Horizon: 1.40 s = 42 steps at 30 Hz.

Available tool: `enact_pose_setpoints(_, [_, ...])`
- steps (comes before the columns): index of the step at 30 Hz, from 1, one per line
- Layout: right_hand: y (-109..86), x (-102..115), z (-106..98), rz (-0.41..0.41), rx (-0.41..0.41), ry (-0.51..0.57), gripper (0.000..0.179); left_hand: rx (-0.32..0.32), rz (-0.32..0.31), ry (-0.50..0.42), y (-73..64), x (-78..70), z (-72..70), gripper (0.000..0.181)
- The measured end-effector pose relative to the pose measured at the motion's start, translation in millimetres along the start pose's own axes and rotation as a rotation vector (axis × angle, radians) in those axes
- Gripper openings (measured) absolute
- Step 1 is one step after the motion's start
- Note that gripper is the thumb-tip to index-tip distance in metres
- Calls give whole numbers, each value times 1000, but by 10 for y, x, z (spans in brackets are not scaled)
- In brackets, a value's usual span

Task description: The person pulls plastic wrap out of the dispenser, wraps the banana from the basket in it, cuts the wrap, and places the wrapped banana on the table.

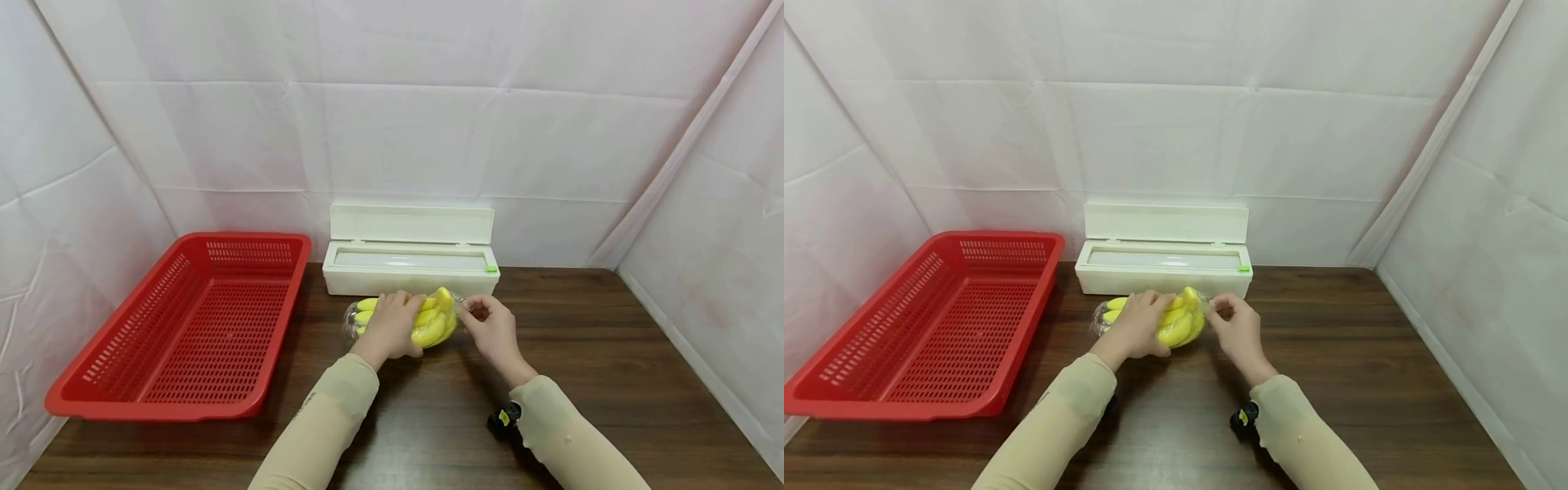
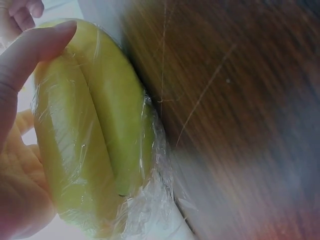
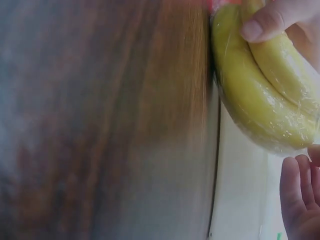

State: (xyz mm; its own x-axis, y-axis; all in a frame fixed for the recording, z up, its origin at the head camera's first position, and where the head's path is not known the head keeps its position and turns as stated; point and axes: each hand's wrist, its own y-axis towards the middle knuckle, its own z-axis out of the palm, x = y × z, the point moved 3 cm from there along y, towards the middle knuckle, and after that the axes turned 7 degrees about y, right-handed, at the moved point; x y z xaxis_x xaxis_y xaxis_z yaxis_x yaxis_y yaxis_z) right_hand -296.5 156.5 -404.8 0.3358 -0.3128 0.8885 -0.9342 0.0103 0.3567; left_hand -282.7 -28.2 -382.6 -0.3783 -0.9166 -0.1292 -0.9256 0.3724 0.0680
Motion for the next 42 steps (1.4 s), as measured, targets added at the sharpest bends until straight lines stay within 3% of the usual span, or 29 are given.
enact_pose_setpoints(11, [-140,114,-23,-114,92,-144,25,3,1,-2,2,-13,-6,93])
enact_pose_setpoints(26, [-155,270,-11,-209,124,-213,12,3,6,1,18,0,2,94])
enact_pose_setpoints(30, [-103,266,-19,-158,186,-218,10,10,4,2,21,11,23,94])
enact_pose_setpoints(36, [34,226,-15,-4,288,-107,12,5,-1,3,21,27,34,94])
enact_pose_setpoints(42, [77,271,-27,-46,260,-108,17,-7,9,9,30,19,27,93])
